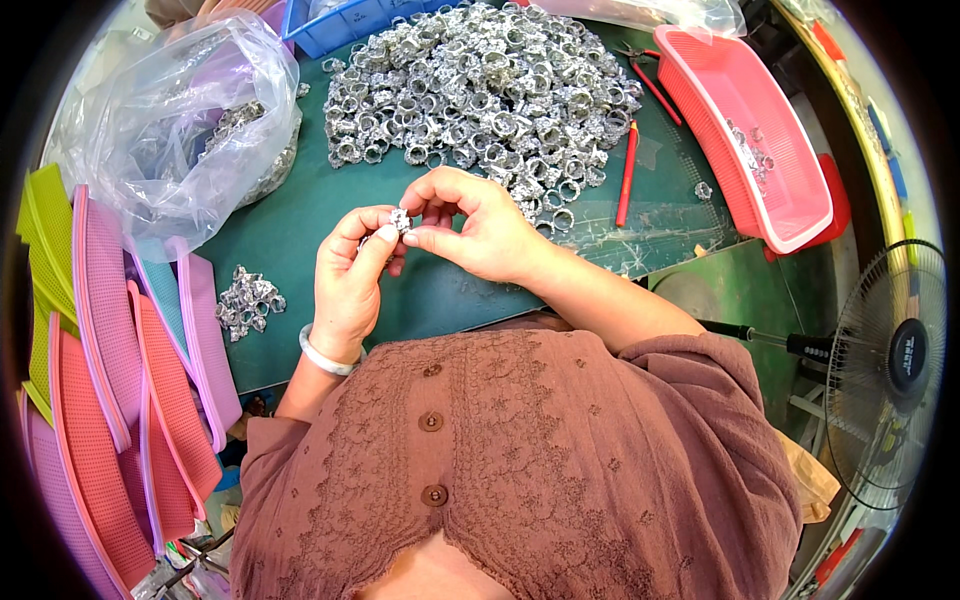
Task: The person picks up small metal rings and flower-shaped pieces from a large pile on a workstation and joins them together by hand. They pick up a plastic bin from a stack, place the finished items into it, and repeat the assembly process one item at a time.
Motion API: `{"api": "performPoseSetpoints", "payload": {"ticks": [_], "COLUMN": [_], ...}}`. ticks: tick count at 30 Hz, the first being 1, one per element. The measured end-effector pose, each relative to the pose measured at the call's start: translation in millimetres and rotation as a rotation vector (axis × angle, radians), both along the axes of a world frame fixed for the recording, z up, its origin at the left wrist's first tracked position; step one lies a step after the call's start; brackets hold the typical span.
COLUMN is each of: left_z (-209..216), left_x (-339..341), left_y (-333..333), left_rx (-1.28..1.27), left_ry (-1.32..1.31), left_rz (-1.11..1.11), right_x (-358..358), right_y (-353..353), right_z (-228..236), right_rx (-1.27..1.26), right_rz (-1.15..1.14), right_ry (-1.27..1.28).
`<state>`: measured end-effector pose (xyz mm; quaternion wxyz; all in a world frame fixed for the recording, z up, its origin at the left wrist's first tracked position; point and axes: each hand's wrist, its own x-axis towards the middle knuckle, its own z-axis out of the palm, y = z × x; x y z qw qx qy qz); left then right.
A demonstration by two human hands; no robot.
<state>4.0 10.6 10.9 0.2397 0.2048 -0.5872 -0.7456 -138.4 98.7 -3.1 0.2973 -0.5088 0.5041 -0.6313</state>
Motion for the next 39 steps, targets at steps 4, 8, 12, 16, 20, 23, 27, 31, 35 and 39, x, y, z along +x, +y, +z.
{"api": "performPoseSetpoints", "payload": {"ticks": [4, 8, 12, 16, 20, 23, 27, 31, 35, 39], "left_z": [-0.4, -0.7, -0.8, 0.6, -0.1, 0.3, 0.2, 0.8, 0.0, -0.8], "left_x": [0.1, 0.2, 0.0, 0.6, 0.5, 0.6, 0.7, 0.3, -0.1, 0.5], "left_y": [-0.2, -0.4, 0.0, 0.5, 0.1, 0.1, 0.1, 0.6, 0.6, -0.9], "left_rx": [-0.01, -0.022, -0.01, 0.002, 0.005, 0.007, 0.006, 0.012, 0.036, 0.059], "left_ry": [0.005, -0.002, 0.007, -0.002, 0.003, 0.003, 0.001, 0.0, -0.039, -0.153], "left_rz": [-0.003, -0.002, 0.001, -0.001, -0.009, -0.01, -0.011, -0.01, 0.0, -0.08], "right_x": [0.0, -0.1, 0.2, 0.4, 0.4, 0.5, 0.8, 0.8, 0.2, -0.2], "right_y": [-0.1, -0.3, -0.3, -0.6, -0.6, -0.2, 0.0, 0.1, 0.1, -0.1], "right_z": [-0.4, -1.0, -0.7, -0.7, -2.1, -1.9, -1.5, -1.8, -1.2, -0.1], "right_rx": [-0.011, -0.023, -0.028, -0.028, -0.03, -0.022, -0.015, -0.017, -0.039, -0.078], "right_rz": [0.002, -0.002, -0.007, -0.009, -0.003, -0.001, 0.0, 0.002, -0.017, -0.034], "right_ry": [-0.002, 0.008, 0.011, 0.016, 0.007, 0.003, -0.005, -0.008, 0.041, 0.173]}}
